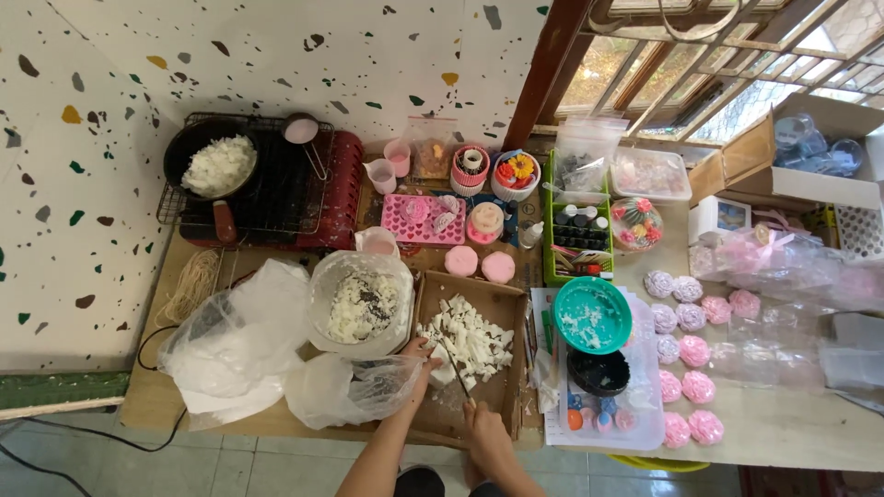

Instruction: Cutting large chunks of white wax into smaller pieces and transferring them into a plastic container using a knife.

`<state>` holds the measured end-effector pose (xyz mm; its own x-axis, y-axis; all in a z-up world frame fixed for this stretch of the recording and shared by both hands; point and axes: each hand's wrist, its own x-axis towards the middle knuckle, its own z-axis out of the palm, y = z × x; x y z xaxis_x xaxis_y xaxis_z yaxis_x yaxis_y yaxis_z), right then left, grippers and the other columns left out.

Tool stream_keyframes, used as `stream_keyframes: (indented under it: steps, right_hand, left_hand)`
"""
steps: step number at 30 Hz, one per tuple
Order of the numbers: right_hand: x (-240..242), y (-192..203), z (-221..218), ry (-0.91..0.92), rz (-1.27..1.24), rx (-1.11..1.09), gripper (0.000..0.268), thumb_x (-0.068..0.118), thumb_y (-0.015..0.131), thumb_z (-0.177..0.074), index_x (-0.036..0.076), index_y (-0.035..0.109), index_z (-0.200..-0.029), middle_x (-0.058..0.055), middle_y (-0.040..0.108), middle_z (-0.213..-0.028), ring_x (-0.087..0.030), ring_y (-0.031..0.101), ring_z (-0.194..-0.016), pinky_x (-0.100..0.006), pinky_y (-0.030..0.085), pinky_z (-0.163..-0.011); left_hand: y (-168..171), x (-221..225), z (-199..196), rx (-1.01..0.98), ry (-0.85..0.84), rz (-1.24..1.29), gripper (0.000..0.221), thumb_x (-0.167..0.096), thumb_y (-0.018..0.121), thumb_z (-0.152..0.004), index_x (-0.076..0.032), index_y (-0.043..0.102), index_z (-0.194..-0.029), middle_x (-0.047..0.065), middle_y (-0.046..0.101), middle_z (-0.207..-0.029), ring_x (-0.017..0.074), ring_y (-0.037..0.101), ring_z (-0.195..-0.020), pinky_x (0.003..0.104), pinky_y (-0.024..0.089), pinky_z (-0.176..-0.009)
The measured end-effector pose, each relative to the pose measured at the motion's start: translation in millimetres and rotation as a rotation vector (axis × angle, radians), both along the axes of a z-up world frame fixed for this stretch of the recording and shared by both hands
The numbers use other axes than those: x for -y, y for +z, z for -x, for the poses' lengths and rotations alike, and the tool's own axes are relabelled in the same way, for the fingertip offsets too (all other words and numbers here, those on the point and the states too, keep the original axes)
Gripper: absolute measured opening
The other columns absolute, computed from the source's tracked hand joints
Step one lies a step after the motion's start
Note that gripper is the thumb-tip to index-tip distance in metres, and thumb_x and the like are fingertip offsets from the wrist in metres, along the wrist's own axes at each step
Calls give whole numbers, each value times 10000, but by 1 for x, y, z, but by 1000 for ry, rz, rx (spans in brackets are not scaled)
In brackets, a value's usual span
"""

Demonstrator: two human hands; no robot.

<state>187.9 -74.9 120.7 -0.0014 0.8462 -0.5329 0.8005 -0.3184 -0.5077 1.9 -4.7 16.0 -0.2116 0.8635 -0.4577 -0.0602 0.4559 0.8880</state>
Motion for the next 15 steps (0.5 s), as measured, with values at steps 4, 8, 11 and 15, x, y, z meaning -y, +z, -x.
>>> stream_keyframes:
  steps: [4,8,11,15]
  right_hand:
    - [1,-14,4,26,0,31,491,465,450,-1029,7,612,-953,-310,705,-850,-513,683,-859,-607,544,-743]
    - [-2,-18,12,48,-34,68,438,422,458,-1026,6,575,-957,-296,706,-836,-504,696,-833,-592,565,-730]
    - [-5,-24,16,28,-59,38,417,401,483,-1018,1,576,-948,-305,700,-835,-518,684,-834,-600,556,-734]
    - [-9,-53,15,7,-111,-50,438,381,495,-1029,-28,612,-922,-345,689,-854,-548,655,-874,-614,533,-752]
  left_hand:
    - [1,2,-3,-59,-1,-34,558,-16,797,-835,-2,544,-1333,180,705,-1228,219,695,-1085,318,609,-887]
    - [2,3,-7,14,50,4,548,-15,773,-825,-24,543,-1322,155,684,-1201,235,704,-1025,323,631,-871]
    - [2,8,-6,-56,28,-40,537,-31,794,-828,-30,550,-1307,146,692,-1190,229,688,-1057,322,603,-892]
    - [-2,9,-7,-133,16,-57,552,-46,821,-803,-34,563,-1291,131,713,-1174,236,686,-1074,337,580,-895]
